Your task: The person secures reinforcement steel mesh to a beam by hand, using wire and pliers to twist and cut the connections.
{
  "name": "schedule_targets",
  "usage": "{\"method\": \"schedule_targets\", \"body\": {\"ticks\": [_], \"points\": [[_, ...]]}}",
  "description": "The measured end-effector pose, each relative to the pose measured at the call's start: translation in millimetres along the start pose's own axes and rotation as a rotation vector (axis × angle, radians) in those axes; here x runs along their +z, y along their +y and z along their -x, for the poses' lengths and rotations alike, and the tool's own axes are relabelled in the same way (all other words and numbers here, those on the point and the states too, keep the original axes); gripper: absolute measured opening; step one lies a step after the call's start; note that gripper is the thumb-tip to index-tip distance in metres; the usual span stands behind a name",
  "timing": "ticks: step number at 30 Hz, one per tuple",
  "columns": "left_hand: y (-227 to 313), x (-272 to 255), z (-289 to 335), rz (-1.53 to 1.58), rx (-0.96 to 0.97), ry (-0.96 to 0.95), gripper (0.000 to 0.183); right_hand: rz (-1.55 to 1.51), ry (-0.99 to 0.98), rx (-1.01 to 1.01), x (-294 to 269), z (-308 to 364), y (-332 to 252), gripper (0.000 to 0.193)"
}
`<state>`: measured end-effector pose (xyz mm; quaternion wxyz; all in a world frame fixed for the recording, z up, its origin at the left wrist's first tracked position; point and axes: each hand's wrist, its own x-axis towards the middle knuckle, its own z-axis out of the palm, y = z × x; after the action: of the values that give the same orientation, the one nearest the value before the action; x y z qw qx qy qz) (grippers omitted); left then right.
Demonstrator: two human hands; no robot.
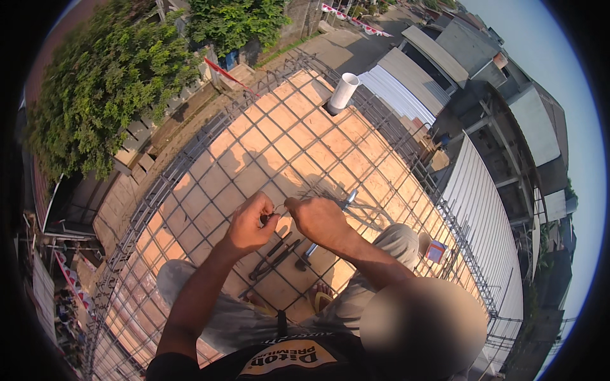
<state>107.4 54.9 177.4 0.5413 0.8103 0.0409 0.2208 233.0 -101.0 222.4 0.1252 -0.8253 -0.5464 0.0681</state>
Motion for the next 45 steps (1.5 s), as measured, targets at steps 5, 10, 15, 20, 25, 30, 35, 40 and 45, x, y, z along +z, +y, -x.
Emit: {"method": "schedule_targets", "body": {"ticks": [5, 10, 15, 20, 25, 30, 35, 40, 45], "points": [[-0.6, 3.4, 6.7, -0.096, 0.043, -0.161, 0.020, -0.110, -0.277, -0.080, -12.8, 6.9, 10.1, 0.018], [-2.7, 12.4, 12.9, -0.205, 0.186, -0.203, 0.018, -0.197, -0.529, -0.204, -8.2, 6.4, 23.8, 0.021], [5.7, 10.1, 13.0, -0.226, 0.275, -0.195, 0.015, -0.487, -0.823, -0.295, -17.5, -6.9, 35.4, 0.027], [3.2, -2.2, 3.3, -0.071, 0.062, -0.144, 0.018, -0.741, -0.597, -0.093, -34.9, -6.8, 23.7, 0.027], [-21.7, 3.2, 7.2, 0.059, -0.022, -0.160, 0.016, -0.424, -0.231, -0.181, -22.3, -4.0, 24.0, 0.025], [-18.4, 2.2, 6.2, 0.432, -0.413, -0.214, 0.014, -0.223, 0.320, -0.313, -19.3, -7.5, 18.3, 0.014], [-9.1, 2.7, 5.1, 0.645, -0.437, -0.052, 0.017, -0.101, 0.367, -0.170, 3.7, -3.2, 10.2, 0.013], [-18.5, 9.6, 7.7, 0.229, -0.258, 0.070, 0.018, -0.023, 0.214, -0.078, 18.5, -3.0, 6.4, 0.014], [-13.5, 8.1, 5.6, -0.224, -0.055, -0.046, 0.016, 0.085, -0.221, -0.010, 15.8, -0.2, 8.2, 0.018]]}}
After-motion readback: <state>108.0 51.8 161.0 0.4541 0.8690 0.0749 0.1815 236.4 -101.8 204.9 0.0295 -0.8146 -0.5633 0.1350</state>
